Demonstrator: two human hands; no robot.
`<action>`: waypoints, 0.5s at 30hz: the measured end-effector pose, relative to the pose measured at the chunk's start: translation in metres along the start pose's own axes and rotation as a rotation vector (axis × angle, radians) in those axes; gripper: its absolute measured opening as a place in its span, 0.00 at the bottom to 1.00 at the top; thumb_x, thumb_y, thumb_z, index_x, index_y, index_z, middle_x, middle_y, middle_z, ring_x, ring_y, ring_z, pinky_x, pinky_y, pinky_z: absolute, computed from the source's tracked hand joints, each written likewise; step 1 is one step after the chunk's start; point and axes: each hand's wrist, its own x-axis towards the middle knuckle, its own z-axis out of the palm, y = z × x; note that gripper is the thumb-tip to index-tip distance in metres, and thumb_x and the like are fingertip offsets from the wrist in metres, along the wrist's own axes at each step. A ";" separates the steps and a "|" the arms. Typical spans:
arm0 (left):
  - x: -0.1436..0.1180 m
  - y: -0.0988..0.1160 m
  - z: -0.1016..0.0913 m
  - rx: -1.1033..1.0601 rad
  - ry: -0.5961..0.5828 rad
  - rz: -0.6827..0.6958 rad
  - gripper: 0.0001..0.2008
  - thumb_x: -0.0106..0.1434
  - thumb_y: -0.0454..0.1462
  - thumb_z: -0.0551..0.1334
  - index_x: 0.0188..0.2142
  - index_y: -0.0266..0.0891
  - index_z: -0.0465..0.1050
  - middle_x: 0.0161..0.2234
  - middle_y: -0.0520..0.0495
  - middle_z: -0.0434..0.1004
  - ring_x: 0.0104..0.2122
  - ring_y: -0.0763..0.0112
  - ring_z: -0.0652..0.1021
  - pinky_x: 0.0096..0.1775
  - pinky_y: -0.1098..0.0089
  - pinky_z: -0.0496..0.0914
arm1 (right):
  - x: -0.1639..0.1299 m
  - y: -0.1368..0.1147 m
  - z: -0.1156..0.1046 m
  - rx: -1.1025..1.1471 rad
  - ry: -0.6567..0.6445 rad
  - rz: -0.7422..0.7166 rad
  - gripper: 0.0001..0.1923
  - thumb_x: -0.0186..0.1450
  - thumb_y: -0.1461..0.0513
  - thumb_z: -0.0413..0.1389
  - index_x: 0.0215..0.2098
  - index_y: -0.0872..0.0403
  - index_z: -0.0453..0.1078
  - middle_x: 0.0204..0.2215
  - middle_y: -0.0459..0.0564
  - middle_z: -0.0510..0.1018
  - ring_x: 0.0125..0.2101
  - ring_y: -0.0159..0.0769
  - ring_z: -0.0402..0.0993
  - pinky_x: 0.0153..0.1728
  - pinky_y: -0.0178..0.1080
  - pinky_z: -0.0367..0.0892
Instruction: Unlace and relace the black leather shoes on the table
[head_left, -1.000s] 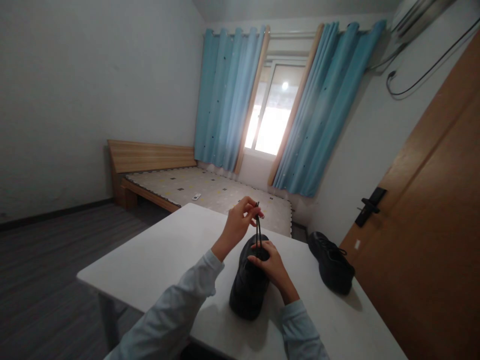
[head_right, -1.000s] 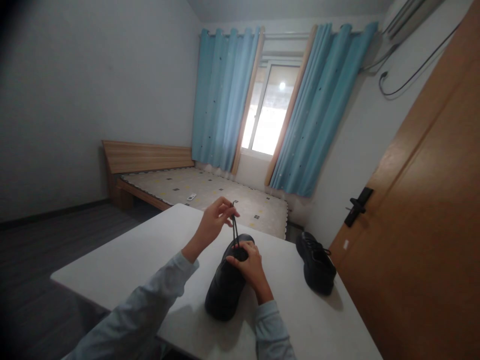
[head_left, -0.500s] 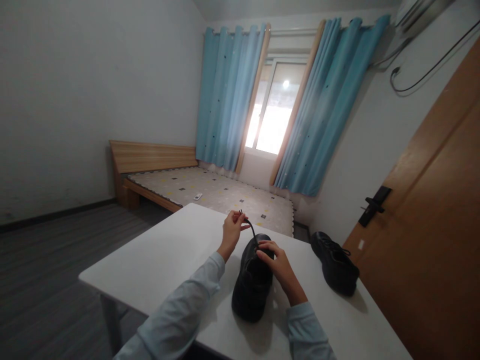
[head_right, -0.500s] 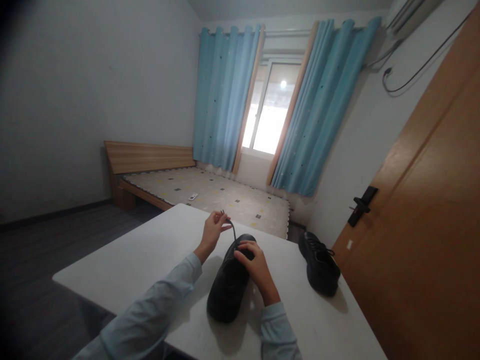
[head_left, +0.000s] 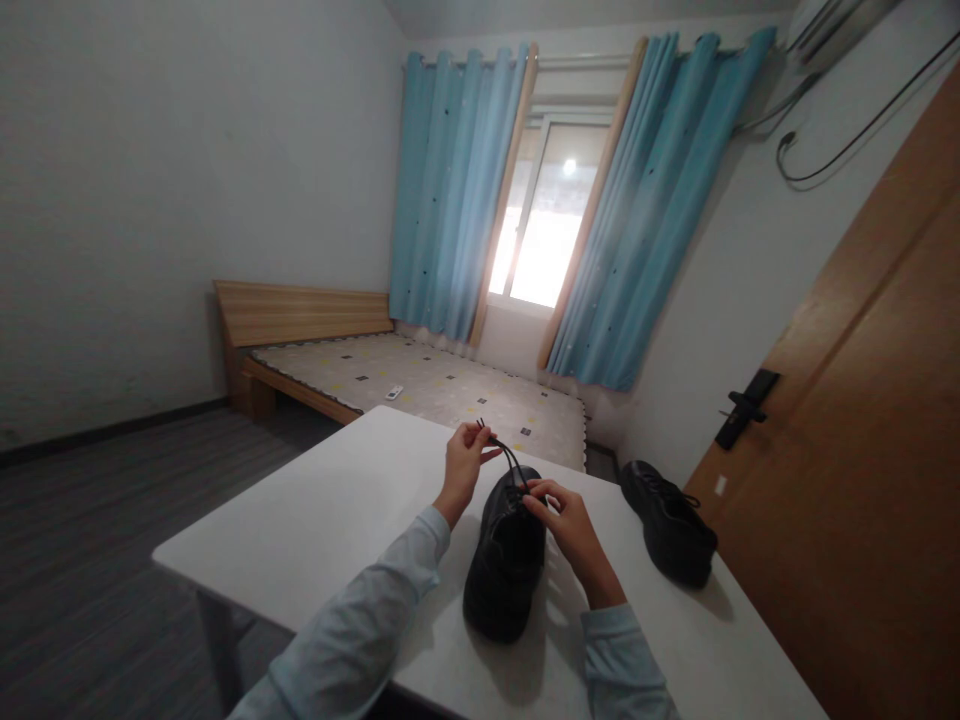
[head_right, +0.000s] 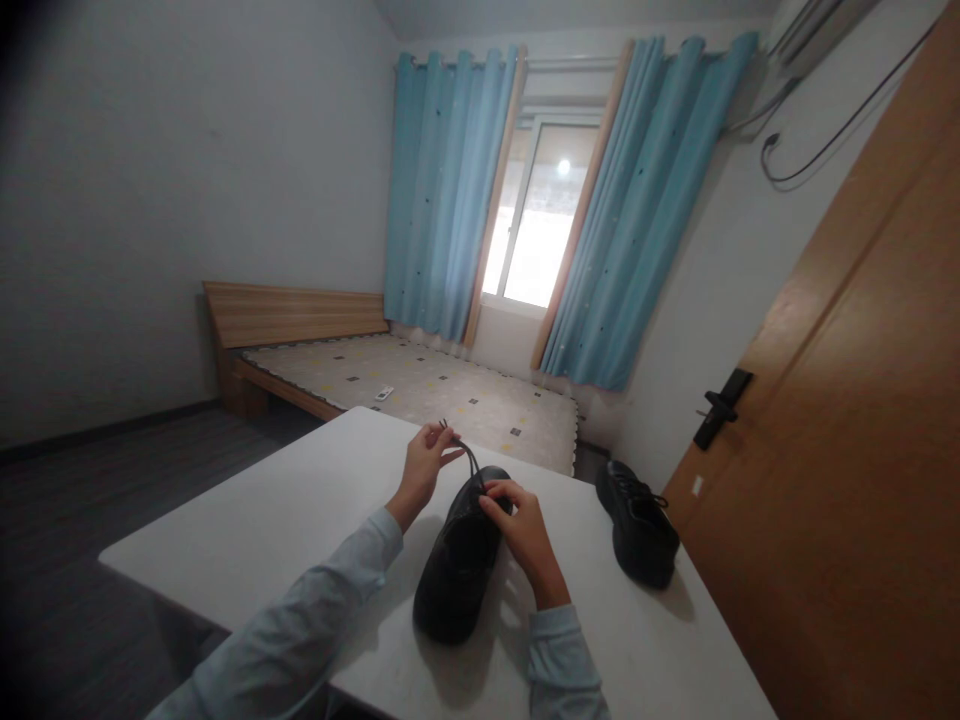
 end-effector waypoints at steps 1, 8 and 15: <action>0.000 -0.001 0.000 0.003 -0.006 -0.007 0.17 0.51 0.44 0.66 0.32 0.34 0.65 0.30 0.48 0.72 0.30 0.72 0.76 0.32 0.67 0.76 | 0.000 -0.001 0.000 0.046 0.013 0.029 0.11 0.55 0.54 0.60 0.26 0.54 0.72 0.35 0.53 0.80 0.42 0.45 0.74 0.46 0.47 0.63; -0.001 -0.003 -0.003 0.048 0.015 -0.008 0.17 0.48 0.44 0.67 0.31 0.34 0.67 0.27 0.49 0.70 0.27 0.74 0.74 0.28 0.70 0.75 | -0.004 -0.008 0.001 0.319 0.106 0.138 0.13 0.56 0.53 0.60 0.28 0.53 0.66 0.29 0.52 0.82 0.35 0.43 0.77 0.40 0.44 0.67; -0.002 0.000 -0.004 0.100 0.098 0.007 0.18 0.49 0.46 0.66 0.30 0.34 0.67 0.27 0.50 0.69 0.22 0.79 0.71 0.20 0.80 0.68 | 0.000 0.001 -0.001 0.342 0.294 0.144 0.13 0.54 0.53 0.61 0.29 0.55 0.71 0.21 0.47 0.78 0.28 0.37 0.74 0.39 0.42 0.66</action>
